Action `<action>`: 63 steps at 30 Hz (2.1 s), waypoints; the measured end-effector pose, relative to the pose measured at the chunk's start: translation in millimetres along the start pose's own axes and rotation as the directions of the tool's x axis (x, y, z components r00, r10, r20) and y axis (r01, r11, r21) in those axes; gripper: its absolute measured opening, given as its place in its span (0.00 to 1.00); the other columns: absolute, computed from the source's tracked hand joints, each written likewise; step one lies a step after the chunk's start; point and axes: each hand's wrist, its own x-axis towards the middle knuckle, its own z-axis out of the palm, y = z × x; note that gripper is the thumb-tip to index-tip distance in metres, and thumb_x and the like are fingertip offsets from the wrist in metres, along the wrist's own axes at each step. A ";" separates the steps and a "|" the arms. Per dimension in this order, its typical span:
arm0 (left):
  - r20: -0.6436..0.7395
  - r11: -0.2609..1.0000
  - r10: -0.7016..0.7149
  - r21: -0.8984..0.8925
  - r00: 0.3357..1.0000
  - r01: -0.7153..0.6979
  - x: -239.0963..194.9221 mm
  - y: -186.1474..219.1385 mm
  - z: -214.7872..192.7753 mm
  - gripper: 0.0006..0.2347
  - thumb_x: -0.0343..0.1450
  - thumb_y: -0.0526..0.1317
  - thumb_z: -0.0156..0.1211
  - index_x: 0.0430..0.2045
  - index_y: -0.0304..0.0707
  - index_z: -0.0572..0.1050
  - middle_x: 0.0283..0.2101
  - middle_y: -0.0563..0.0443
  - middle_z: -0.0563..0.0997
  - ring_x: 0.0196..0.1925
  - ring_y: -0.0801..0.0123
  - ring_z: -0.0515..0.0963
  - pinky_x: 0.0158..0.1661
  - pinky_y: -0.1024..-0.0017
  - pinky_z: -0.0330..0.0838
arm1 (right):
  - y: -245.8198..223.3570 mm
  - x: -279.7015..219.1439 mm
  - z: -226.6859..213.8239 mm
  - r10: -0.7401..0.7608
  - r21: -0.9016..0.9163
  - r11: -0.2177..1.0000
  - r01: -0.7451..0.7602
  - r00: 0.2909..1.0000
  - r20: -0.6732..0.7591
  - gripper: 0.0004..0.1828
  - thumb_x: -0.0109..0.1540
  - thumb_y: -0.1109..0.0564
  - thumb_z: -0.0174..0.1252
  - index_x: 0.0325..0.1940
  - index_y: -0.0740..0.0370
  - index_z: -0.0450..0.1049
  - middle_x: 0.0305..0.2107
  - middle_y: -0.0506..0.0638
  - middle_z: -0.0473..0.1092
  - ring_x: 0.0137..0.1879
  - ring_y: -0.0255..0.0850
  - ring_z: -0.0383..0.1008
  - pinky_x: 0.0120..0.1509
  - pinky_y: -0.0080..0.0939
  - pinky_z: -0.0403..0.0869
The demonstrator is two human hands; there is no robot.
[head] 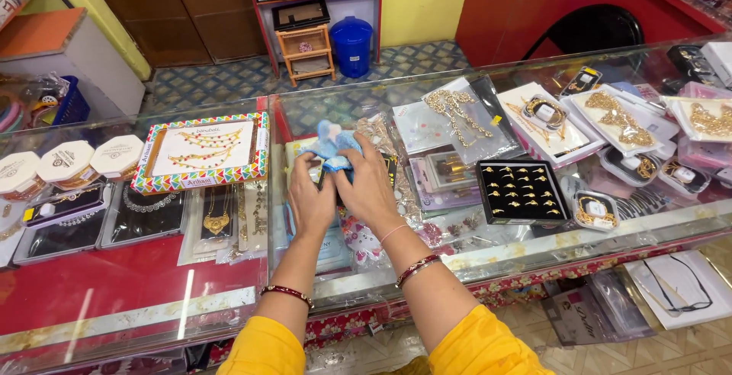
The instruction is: The person wipes the surfaces of various jewelry boxes and trays on a glass display counter using a blue cloth. They handle multiple boxes containing necklaces, rings, and earrings, wiping the lids and sides before placing them back on the counter.
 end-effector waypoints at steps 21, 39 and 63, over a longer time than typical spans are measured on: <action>0.208 1.000 -0.007 0.020 0.978 0.003 1.7 64.2 -30.9 0.64 0.45 0.45 0.84 0.72 0.33 0.37 0.62 0.32 0.72 0.60 0.42 0.76 0.57 0.57 0.71 | 40.4 48.5 12.6 -0.142 -0.159 0.969 0.189 0.953 0.269 0.24 0.58 0.67 0.51 0.57 0.61 0.77 0.66 0.54 0.66 0.75 0.56 0.59 0.81 0.59 0.48; 0.199 0.966 -0.053 0.260 0.979 -0.001 -1.6 69.0 -26.9 0.56 0.51 0.41 0.80 0.70 0.42 0.41 0.55 0.33 0.75 0.58 0.39 0.71 0.57 0.53 0.67 | 29.0 1.1 -19.8 -0.154 -0.161 0.973 0.168 0.983 0.098 0.19 0.53 0.70 0.54 0.46 0.66 0.81 0.55 0.57 0.74 0.64 0.55 0.71 0.74 0.52 0.64; 0.272 0.978 -0.093 0.207 0.958 0.036 2.7 68.1 -29.8 0.60 0.46 0.44 0.84 0.68 0.44 0.39 0.64 0.33 0.69 0.63 0.42 0.71 0.59 0.55 0.65 | 58.4 26.9 4.8 -0.014 -0.464 0.883 0.067 0.993 0.117 0.24 0.66 0.56 0.48 0.66 0.57 0.71 0.68 0.63 0.60 0.74 0.56 0.59 0.78 0.60 0.52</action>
